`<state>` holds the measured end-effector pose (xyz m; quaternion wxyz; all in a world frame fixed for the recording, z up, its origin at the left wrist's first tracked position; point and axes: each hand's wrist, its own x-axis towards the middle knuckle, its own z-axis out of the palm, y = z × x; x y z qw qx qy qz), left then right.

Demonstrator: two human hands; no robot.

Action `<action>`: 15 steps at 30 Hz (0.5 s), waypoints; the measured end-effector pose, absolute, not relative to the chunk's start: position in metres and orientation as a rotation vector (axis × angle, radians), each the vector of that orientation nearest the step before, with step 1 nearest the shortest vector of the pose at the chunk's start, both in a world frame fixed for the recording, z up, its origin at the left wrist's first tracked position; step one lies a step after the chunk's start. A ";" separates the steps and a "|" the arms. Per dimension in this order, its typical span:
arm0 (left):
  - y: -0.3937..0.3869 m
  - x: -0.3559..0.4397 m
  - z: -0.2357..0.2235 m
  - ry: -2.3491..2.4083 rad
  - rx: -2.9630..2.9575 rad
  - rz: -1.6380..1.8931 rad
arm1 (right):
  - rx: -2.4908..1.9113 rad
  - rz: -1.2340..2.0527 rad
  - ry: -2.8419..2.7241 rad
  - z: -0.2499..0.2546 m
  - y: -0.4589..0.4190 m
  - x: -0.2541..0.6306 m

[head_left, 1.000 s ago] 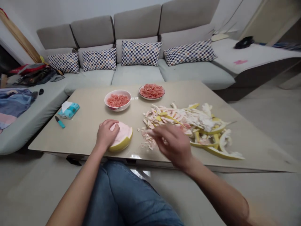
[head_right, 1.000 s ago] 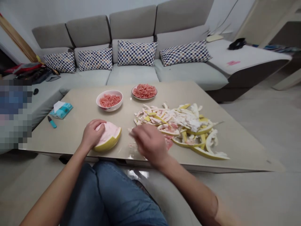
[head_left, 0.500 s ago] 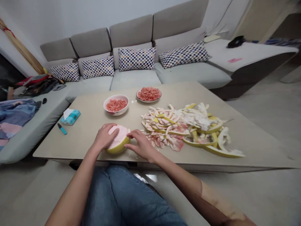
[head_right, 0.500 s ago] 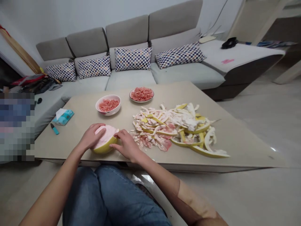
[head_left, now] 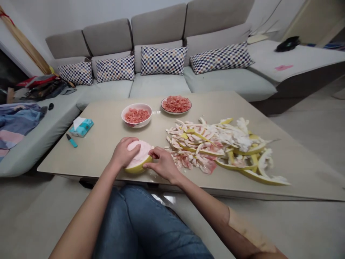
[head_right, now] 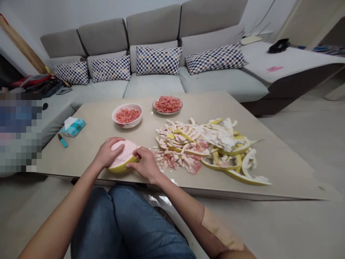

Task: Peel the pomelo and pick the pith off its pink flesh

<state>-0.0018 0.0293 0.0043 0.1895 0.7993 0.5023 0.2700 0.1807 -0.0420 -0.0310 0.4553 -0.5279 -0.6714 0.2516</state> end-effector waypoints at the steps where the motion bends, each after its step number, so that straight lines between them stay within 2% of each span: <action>1: 0.030 -0.002 0.005 1.411 2.251 0.753 | -1.298 0.655 -1.654 -0.031 -0.042 0.179; 15: 0.022 0.002 0.005 1.492 2.239 0.807 | -1.224 0.535 -1.763 -0.031 -0.054 0.179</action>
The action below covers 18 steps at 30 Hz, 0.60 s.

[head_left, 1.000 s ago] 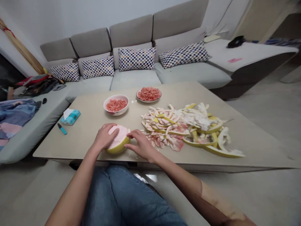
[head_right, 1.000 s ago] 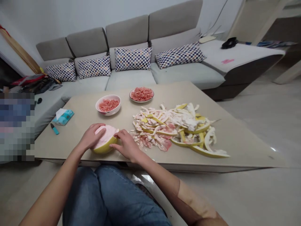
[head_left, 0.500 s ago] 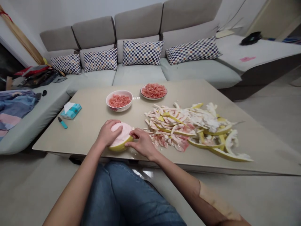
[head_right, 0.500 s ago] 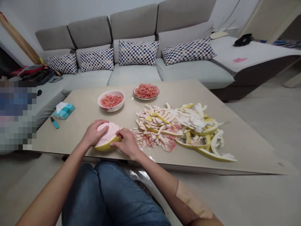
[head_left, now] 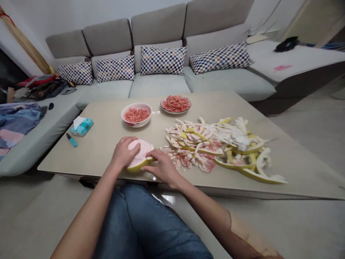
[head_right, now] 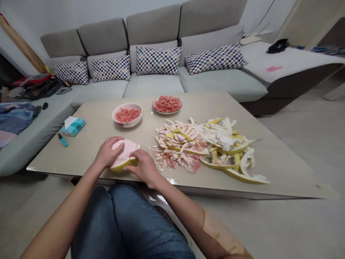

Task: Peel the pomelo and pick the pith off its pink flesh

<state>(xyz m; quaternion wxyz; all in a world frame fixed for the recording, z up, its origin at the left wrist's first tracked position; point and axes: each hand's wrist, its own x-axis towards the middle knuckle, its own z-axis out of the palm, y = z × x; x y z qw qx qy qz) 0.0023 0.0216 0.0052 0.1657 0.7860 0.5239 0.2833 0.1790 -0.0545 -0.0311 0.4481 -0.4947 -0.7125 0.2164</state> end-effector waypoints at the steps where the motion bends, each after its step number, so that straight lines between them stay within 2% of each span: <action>1: 0.022 0.004 0.005 1.506 2.234 0.798 | -1.231 0.504 -1.759 -0.032 -0.054 0.178; 5: 0.025 0.006 0.007 1.549 2.211 0.735 | -1.279 0.430 -1.705 -0.035 -0.052 0.172; 11: 0.023 0.007 0.009 1.568 2.228 0.713 | -1.217 0.509 -1.702 -0.037 -0.055 0.169; 18: 0.020 0.008 0.008 1.614 2.191 0.752 | -1.253 0.395 -1.808 -0.035 -0.060 0.173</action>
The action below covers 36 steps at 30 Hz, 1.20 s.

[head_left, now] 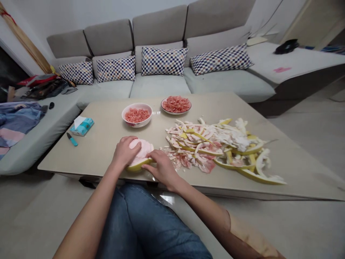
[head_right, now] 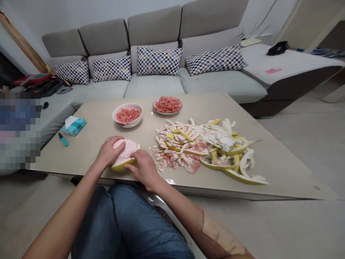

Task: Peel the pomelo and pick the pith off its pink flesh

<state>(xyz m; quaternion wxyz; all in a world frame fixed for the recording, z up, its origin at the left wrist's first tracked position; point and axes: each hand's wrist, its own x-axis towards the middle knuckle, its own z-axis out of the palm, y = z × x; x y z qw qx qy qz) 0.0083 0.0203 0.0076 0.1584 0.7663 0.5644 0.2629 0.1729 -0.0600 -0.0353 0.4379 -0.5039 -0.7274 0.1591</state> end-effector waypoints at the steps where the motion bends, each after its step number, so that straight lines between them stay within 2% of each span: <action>1: 0.021 0.008 0.007 1.620 2.184 0.753 | -1.255 0.382 -1.817 -0.034 -0.060 0.172; 12: 0.018 0.011 0.009 1.596 2.206 0.771 | -1.210 0.475 -1.833 -0.030 -0.066 0.168; 19: 0.021 0.013 0.006 1.682 2.130 0.776 | -1.297 0.291 -1.903 -0.030 -0.062 0.162; 24: 0.020 0.013 0.005 1.675 2.174 0.790 | -1.215 0.397 -1.803 -0.038 -0.058 0.157; 29: 0.012 0.007 0.008 1.675 2.331 0.642 | -1.070 0.403 -2.064 -0.029 -0.046 0.194; 36: -0.006 0.004 0.000 1.300 2.609 0.837 | -1.051 0.349 -2.197 -0.025 -0.033 0.235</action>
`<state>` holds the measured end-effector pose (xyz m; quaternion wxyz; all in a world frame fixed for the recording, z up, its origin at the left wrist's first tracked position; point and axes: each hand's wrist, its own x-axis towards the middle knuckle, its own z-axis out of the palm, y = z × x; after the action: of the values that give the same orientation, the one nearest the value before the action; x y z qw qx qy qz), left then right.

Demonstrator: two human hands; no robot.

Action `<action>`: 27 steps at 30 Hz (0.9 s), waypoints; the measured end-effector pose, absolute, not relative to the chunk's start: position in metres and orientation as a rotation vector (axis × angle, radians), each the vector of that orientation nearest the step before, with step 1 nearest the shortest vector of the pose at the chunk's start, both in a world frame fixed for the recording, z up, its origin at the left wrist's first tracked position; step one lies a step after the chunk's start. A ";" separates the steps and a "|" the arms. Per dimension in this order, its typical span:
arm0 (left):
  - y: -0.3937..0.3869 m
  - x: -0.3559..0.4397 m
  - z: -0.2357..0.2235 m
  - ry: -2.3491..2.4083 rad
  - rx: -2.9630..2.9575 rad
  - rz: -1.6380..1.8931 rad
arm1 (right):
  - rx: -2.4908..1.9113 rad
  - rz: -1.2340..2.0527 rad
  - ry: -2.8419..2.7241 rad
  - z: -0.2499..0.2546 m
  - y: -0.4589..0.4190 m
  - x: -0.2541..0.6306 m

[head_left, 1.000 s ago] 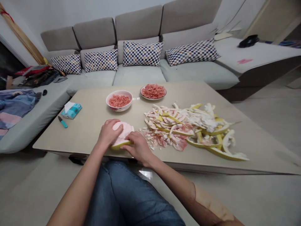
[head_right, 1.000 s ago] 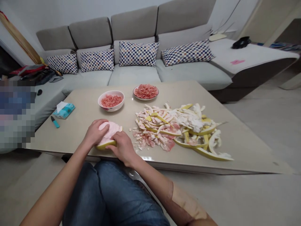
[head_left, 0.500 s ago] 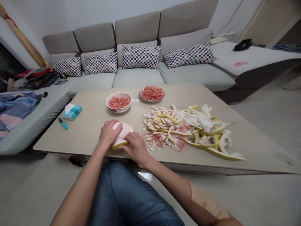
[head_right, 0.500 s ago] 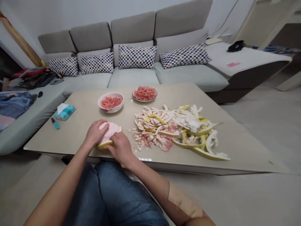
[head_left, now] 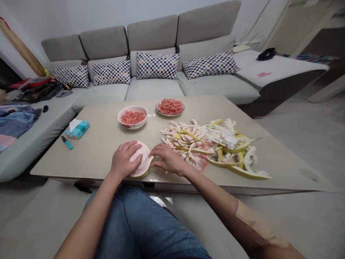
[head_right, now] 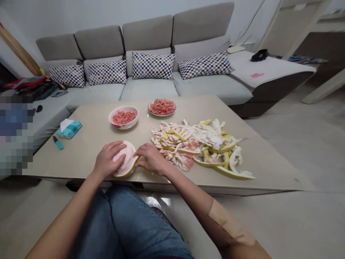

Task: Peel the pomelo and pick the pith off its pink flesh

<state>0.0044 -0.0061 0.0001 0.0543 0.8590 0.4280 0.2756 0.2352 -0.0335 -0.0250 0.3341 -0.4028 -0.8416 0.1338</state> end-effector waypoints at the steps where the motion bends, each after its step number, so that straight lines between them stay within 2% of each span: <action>1: -0.006 0.005 -0.002 1.313 2.606 0.861 | -1.057 0.339 -2.193 -0.026 -0.036 0.233; 14: 0.002 0.007 -0.002 1.431 2.445 0.872 | -1.111 0.454 -1.980 -0.034 -0.044 0.204; 22: -0.003 0.008 -0.012 1.553 2.420 0.978 | -1.265 0.217 -1.984 -0.033 -0.064 0.197; 27: -0.004 0.009 -0.012 1.577 2.404 0.990 | -1.270 0.209 -1.923 -0.037 -0.070 0.189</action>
<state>0.0090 -0.0038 -0.0116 0.0501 0.7896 0.5180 0.3253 0.1887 -0.0695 -0.0370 0.4020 -0.5024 -0.7610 0.0827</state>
